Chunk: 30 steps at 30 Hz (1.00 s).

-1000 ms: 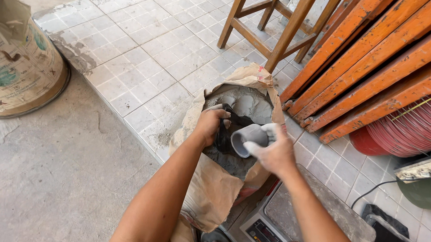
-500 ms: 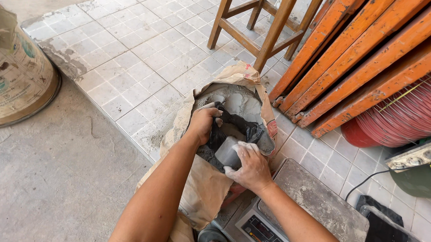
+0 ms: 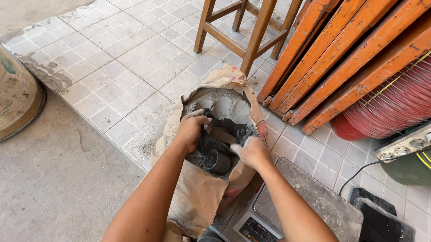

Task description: The person scoops cement from a large sack into a black plastic bag using a metal cup. They place the bag on a digital scale to check the weight, then tie the bag closed and set it aside. The person repeats this process multiple times, filling and weighing several bags of cement.

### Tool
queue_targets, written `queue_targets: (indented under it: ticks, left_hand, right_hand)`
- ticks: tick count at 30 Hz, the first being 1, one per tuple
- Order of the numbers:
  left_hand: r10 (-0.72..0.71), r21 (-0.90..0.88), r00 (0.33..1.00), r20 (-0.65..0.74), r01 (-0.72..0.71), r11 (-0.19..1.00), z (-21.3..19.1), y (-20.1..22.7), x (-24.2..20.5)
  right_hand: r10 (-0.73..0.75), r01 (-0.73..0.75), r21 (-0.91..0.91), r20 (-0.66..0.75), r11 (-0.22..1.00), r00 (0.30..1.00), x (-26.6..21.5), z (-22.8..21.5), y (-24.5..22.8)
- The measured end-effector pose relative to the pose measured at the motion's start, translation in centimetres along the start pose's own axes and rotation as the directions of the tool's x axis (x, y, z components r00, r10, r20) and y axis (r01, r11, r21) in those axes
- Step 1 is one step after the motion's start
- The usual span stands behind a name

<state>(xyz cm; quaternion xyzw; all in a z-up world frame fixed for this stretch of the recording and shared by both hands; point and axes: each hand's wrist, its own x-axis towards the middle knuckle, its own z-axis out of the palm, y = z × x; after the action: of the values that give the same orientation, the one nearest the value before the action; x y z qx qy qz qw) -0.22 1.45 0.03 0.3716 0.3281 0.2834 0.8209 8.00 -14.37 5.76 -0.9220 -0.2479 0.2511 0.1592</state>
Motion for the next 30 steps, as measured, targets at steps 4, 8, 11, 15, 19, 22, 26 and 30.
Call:
queue_targets:
  ticks: [4,8,11,15,19,22,26,30]
  left_hand:
    - [-0.012,-0.01,1.0,0.005,0.012,1.0,1.1,0.8,-1.8]
    - [0.087,0.132,0.995,0.055,-0.094,0.987,1.6,0.2,-0.9]
    - [0.155,0.15,0.985,0.075,-0.165,0.975,3.6,2.5,-2.8]
    - [0.262,0.135,0.963,0.063,-0.268,0.954,4.5,4.4,-3.7]
    - [0.258,0.307,0.966,-0.019,-0.24,0.921,3.3,1.4,-1.4]
    - [0.264,0.303,0.964,-0.029,-0.243,0.921,4.6,2.6,-2.4]
    - [0.29,0.272,0.955,0.071,-0.298,0.915,6.5,3.8,-2.6]
    - [0.347,0.131,0.912,0.22,-0.38,0.916,9.7,3.8,-4.9]
  right_hand:
    - [0.058,-0.038,0.248,-0.074,0.968,0.996,5.1,1.9,1.8]
    - [-0.017,0.126,0.462,-0.231,0.878,0.973,8.8,3.6,3.0]
    - [0.008,0.284,0.646,-0.41,0.708,0.912,11.0,2.0,2.7]
    - [-0.139,0.42,0.488,-0.513,0.765,0.847,8.7,0.4,2.1]
    - [-0.085,0.487,0.454,-0.661,0.746,0.746,8.7,1.8,3.0]
    - [-0.093,0.514,0.541,-0.623,0.665,0.777,7.5,1.2,2.5]
    - [-0.031,0.557,0.693,-0.614,0.458,0.789,4.2,-2.3,1.4]
    - [0.046,0.613,0.753,-0.64,0.238,0.767,0.2,-5.0,3.0]
